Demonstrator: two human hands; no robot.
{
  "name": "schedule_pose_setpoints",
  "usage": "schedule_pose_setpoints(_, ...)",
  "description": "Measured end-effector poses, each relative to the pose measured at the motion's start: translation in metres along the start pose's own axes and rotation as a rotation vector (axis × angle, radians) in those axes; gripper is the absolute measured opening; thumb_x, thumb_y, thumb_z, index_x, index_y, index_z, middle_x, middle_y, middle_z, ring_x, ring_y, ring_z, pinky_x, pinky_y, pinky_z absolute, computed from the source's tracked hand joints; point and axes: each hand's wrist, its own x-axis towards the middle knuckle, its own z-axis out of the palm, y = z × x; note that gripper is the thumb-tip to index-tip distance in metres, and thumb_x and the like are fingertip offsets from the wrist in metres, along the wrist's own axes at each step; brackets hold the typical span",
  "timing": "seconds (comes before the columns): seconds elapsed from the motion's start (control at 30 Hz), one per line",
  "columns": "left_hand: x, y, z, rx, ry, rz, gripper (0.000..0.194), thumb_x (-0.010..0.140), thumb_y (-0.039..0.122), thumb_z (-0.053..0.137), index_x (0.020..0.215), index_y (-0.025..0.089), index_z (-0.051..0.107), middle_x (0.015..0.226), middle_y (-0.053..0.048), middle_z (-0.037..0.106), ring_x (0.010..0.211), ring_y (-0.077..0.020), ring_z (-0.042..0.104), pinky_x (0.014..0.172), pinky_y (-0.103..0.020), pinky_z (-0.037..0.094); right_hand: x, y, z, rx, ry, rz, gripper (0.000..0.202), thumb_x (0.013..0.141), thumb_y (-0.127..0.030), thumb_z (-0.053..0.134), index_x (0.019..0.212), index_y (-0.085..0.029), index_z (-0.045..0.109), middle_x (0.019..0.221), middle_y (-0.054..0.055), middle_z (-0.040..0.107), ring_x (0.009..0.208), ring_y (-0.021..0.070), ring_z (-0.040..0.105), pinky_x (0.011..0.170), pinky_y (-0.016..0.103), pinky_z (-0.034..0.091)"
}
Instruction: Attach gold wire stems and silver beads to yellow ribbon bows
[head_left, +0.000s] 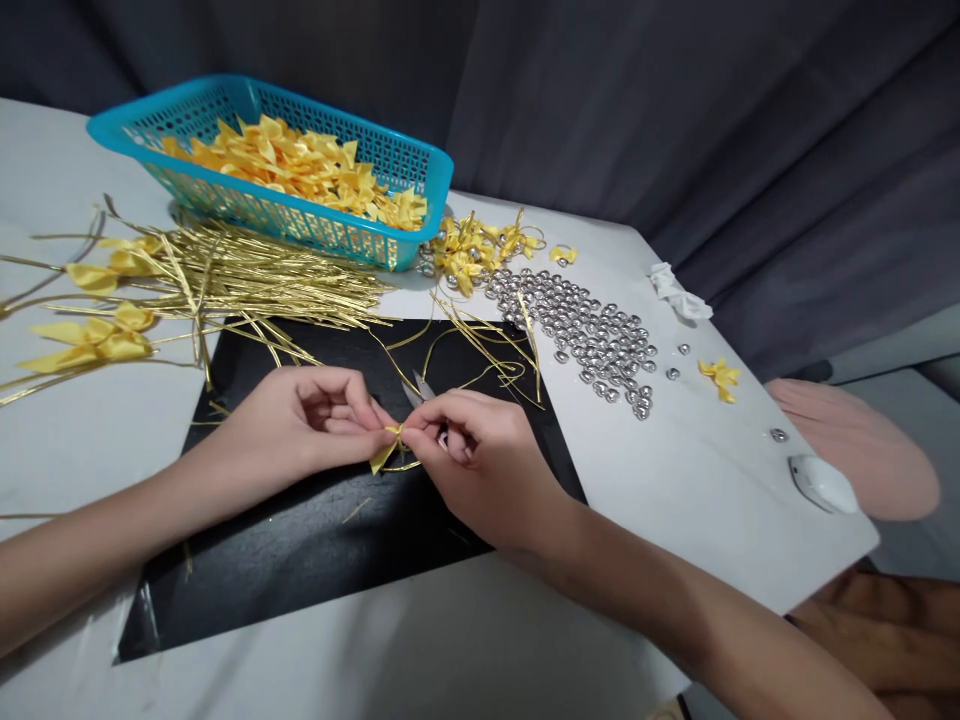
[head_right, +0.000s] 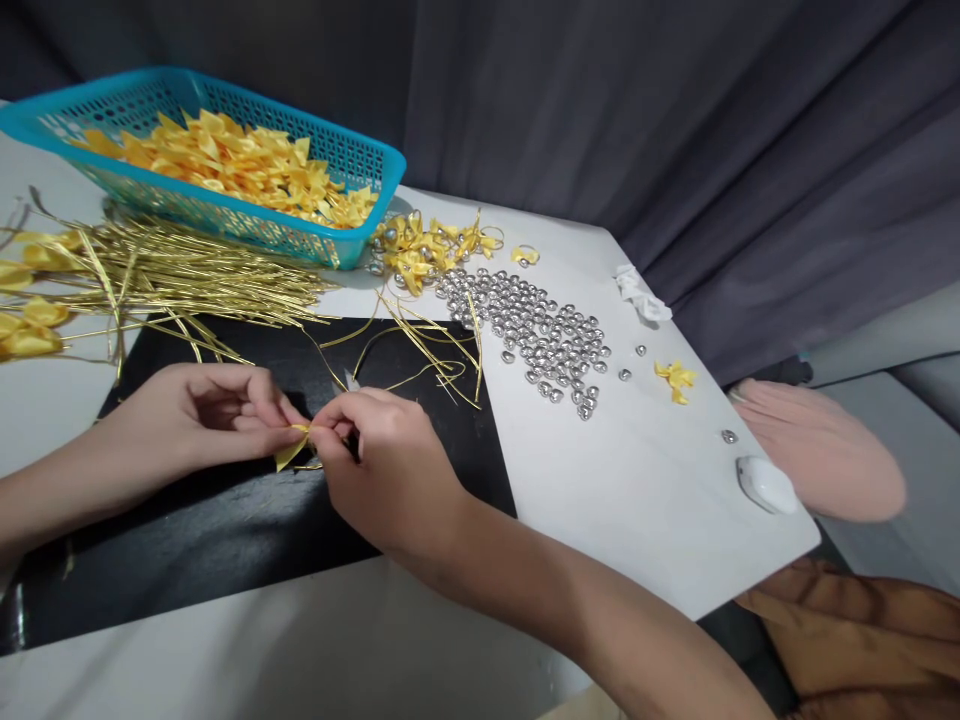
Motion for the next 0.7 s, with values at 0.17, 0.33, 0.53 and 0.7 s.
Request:
schedule_pose_setpoints(0.17,0.0,0.0,-0.002,-0.01,-0.011,0.017,0.028,0.052,0.013,0.077,0.046,0.018,0.05,0.059,0.006,0.072,0.051,-0.0049,0.062,0.052,-0.007,0.048,0.008,-0.004,-0.011,0.158,-0.148,0.239,0.008,0.077,-0.019,0.062,0.07,-0.016,0.058,0.051,-0.007,0.041,0.044,0.005,0.036,0.042,0.018,0.03)
schedule_pose_setpoints(0.33,0.0,-0.001,-0.003,-0.083,-0.043,0.057,0.039,0.057,0.015,0.079,0.047,0.018,0.041,0.06,0.006,0.07,0.053,-0.0071,0.062,0.052,-0.011,0.049,0.023,-0.005,-0.034,0.495,-0.351,0.534,0.04,0.076,-0.03,0.065,0.112,-0.021,0.05,0.095,0.001,0.06,0.046,0.0035,0.046,0.038,0.017,0.038)
schedule_pose_setpoints(0.53,0.001,-0.004,-0.008,-0.237,0.001,0.054,0.042,0.064,0.018,0.077,0.048,0.018,0.037,0.061,0.006,0.069,0.058,-0.0078,0.064,0.055,-0.013,0.049,0.03,-0.006,-0.045,0.482,-0.606,0.601,0.021,0.074,-0.026,0.07,0.09,-0.015,0.064,0.067,-0.005,0.056,0.047,0.0039,0.045,0.037,0.013,0.035)
schedule_pose_setpoints(0.7,0.002,-0.002,-0.008,-0.28,-0.005,0.061,0.046,0.063,0.016,0.076,0.047,0.018,0.034,0.056,0.007,0.067,0.053,-0.0061,0.059,0.053,-0.012,0.046,0.034,0.001,-0.056,0.468,-0.682,0.484,0.018,0.079,-0.03,0.066,0.075,-0.012,0.067,0.062,-0.001,0.061,0.054,0.0072,0.054,0.055,0.02,0.046)
